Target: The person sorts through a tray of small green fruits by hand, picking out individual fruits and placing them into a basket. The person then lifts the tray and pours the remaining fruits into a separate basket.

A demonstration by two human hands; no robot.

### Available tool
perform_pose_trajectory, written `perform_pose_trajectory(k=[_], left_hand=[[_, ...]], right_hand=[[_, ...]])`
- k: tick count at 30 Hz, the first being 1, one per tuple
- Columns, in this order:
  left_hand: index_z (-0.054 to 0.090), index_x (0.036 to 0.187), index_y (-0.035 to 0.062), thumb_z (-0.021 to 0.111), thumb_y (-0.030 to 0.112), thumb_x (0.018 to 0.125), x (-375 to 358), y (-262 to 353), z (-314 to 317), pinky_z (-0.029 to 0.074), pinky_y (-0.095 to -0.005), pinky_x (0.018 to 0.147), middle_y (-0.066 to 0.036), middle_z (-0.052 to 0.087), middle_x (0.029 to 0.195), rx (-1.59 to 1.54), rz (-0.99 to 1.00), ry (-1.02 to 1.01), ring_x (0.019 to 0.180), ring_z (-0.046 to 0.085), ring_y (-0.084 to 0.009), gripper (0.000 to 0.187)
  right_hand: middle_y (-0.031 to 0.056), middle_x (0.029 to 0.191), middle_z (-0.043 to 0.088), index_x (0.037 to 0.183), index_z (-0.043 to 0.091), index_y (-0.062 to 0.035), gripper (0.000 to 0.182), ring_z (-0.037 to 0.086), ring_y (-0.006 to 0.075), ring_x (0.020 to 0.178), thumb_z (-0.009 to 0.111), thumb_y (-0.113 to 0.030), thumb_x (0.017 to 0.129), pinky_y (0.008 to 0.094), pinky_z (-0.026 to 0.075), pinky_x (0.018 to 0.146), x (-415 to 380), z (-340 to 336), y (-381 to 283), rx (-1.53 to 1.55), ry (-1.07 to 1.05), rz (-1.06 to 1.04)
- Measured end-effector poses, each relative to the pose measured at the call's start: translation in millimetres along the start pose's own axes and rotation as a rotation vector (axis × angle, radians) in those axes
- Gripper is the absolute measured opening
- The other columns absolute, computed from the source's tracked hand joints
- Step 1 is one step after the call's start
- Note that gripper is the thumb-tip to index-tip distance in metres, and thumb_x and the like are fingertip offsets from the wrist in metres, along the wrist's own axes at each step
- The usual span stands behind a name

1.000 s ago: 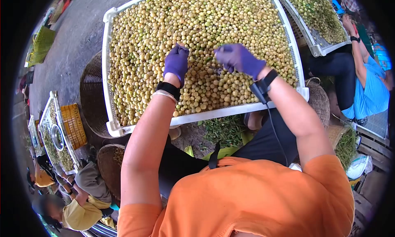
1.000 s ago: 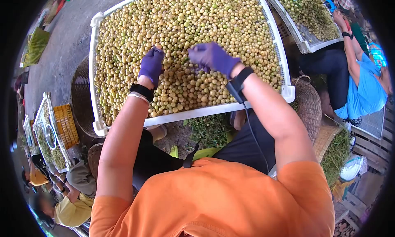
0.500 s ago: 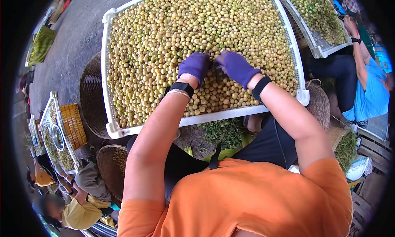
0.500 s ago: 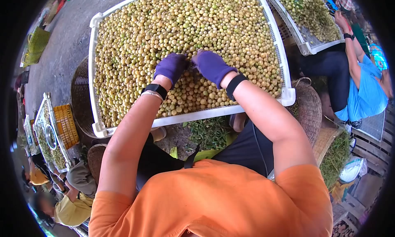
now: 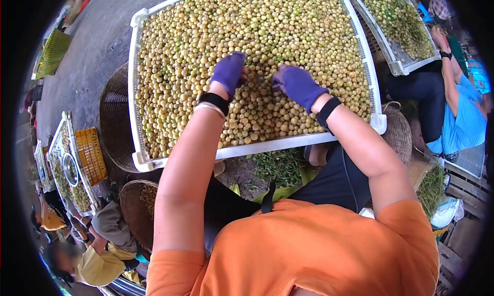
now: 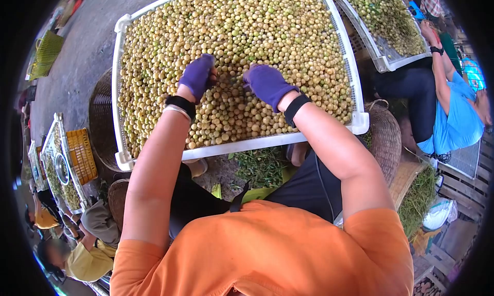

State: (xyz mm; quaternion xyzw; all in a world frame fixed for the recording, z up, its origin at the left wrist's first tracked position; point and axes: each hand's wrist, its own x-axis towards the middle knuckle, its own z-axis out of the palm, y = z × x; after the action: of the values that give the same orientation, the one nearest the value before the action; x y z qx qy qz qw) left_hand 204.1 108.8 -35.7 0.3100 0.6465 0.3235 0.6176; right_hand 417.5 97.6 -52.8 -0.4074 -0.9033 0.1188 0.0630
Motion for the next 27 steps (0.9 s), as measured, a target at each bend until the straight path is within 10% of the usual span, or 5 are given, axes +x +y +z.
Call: perform_pose_trajectory(k=[7, 11, 14, 20, 27], left_hand=[[0.062, 0.097, 0.0054, 0.057, 0.013, 0.089, -1.0, -16.5, -10.5, 0.051, -0.022, 0.066, -0.005, 0.064, 0.09, -0.247, -0.009, -0.157, 0.074, 0.055, -0.0108, 0.013], [0.063, 0.095, 0.0064, 0.055, 0.015, 0.09, 3.1, -20.8, -10.2, 0.043, -0.0191, 0.055, -0.001, 0.059, 0.078, -0.188, 0.027, -0.153, 0.063, 0.05, -0.0084, 0.013], [0.062, 0.096, 0.0064, 0.055, 0.019, 0.09, -0.5, -14.9, -9.5, 0.035, -0.0199, 0.049, 0.003, 0.053, 0.071, -0.083, 0.065, -0.08, 0.056, 0.044, -0.0066, 0.016], [0.062, 0.108, -0.0022, 0.058, 0.023, 0.088, 33.5, -31.4, -12.2, 0.041, -0.0225, 0.061, -0.002, 0.062, 0.082, 0.396, 0.526, 0.454, 0.068, 0.049, -0.0075, 0.033], [0.065, 0.107, 0.0071, 0.056, 0.033, 0.088, 6.9, -19.5, 4.6, 0.048, -0.0352, 0.083, -0.016, 0.067, 0.101, 0.752, 0.407, 0.204, 0.092, 0.063, -0.0306, 0.034]], right_hand=[[0.0173, 0.088, 0.064, 0.092, 0.066, -0.0053, 0.015, 0.065, 0.0337, 0.075, 0.057, -0.014, 0.083, 0.0416, 0.053, 0.066, 7.2, 7.1, -13.4, 0.043, -0.076, 0.124], [0.0045, 0.074, 0.062, 0.094, 0.066, -0.002, 0.025, 0.058, 0.0122, 0.065, 0.061, -0.025, 0.086, 0.0277, 0.047, 0.059, 14.0, -17.2, 6.1, 0.801, 0.015, 0.517], [0.0069, 0.071, 0.065, 0.088, 0.067, 0.0005, 0.029, 0.06, 0.0176, 0.062, 0.061, -0.028, 0.086, 0.0344, 0.051, 0.062, 11.2, -38.1, 12.9, 1.389, -0.03, 0.716], [0.0135, 0.08, 0.064, 0.092, 0.067, -0.0112, 0.013, 0.064, 0.0333, 0.075, 0.06, -0.018, 0.083, 0.0415, 0.05, 0.069, 14.2, 2.4, 6.7, 0.283, 0.085, 0.018], [0.0142, 0.09, 0.064, 0.088, 0.065, -0.0088, 0.013, 0.066, 0.0316, 0.081, 0.054, -0.011, 0.082, 0.0419, 0.053, 0.069, 17.7, 13.8, -9.4, -0.152, -0.07, -0.021]])
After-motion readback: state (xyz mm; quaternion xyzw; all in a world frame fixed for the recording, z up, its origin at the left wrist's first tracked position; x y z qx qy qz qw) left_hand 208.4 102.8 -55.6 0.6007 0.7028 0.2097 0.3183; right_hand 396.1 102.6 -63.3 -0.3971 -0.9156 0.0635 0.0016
